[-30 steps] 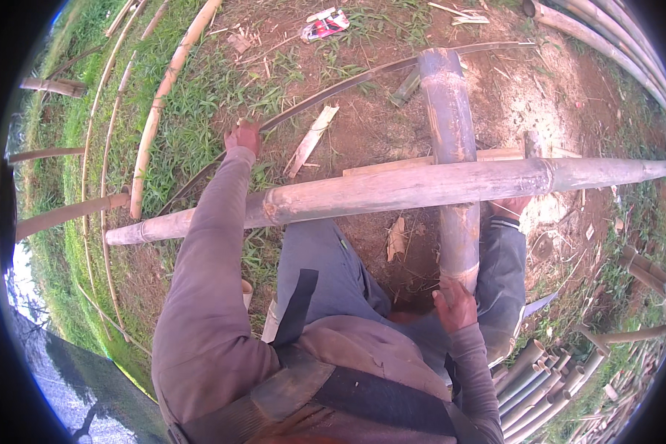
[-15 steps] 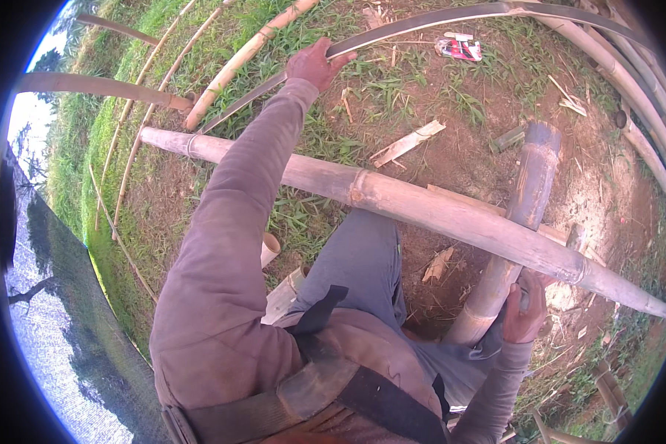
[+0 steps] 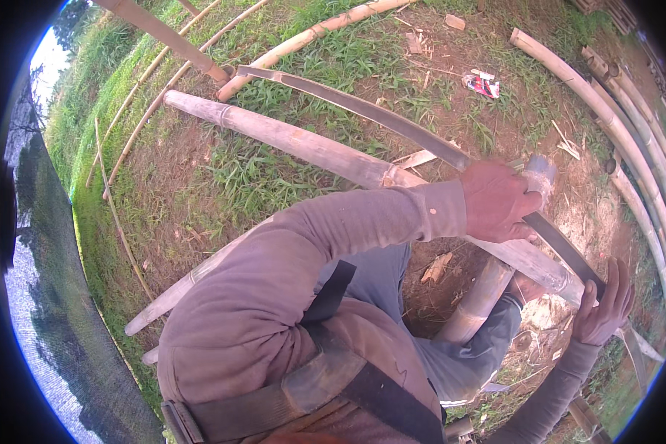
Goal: The person uses a hand saw to cut a long bamboo pole into shorter sections. They repeatedly position the bamboo, saw through it, and separate the cut pieces, stacking them nearby.
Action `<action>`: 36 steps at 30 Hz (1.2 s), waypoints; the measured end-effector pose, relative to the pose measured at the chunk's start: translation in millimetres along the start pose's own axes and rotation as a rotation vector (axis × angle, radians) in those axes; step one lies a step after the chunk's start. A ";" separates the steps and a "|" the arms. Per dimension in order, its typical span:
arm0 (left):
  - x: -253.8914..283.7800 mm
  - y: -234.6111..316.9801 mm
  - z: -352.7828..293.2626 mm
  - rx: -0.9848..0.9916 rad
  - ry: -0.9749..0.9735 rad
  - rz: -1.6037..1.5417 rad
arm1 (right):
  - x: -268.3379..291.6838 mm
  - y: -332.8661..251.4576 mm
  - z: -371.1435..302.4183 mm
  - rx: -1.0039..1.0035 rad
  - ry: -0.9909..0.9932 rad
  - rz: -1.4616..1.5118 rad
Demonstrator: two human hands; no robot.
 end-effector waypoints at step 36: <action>174.0 -275.8 -393.1 0.879 0.185 0.730 | -120.2 -219.8 -35.1 0.049 -0.287 0.812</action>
Point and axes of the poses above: each hand's wrist, its own z-axis towards the middle knuckle, its own x-axis out of the back of the hand, y = z × x, the point moved 6 cm from there along z, towards the middle knuckle, and after that the axes turned 10 degrees about -z, right-handed, at the moved point
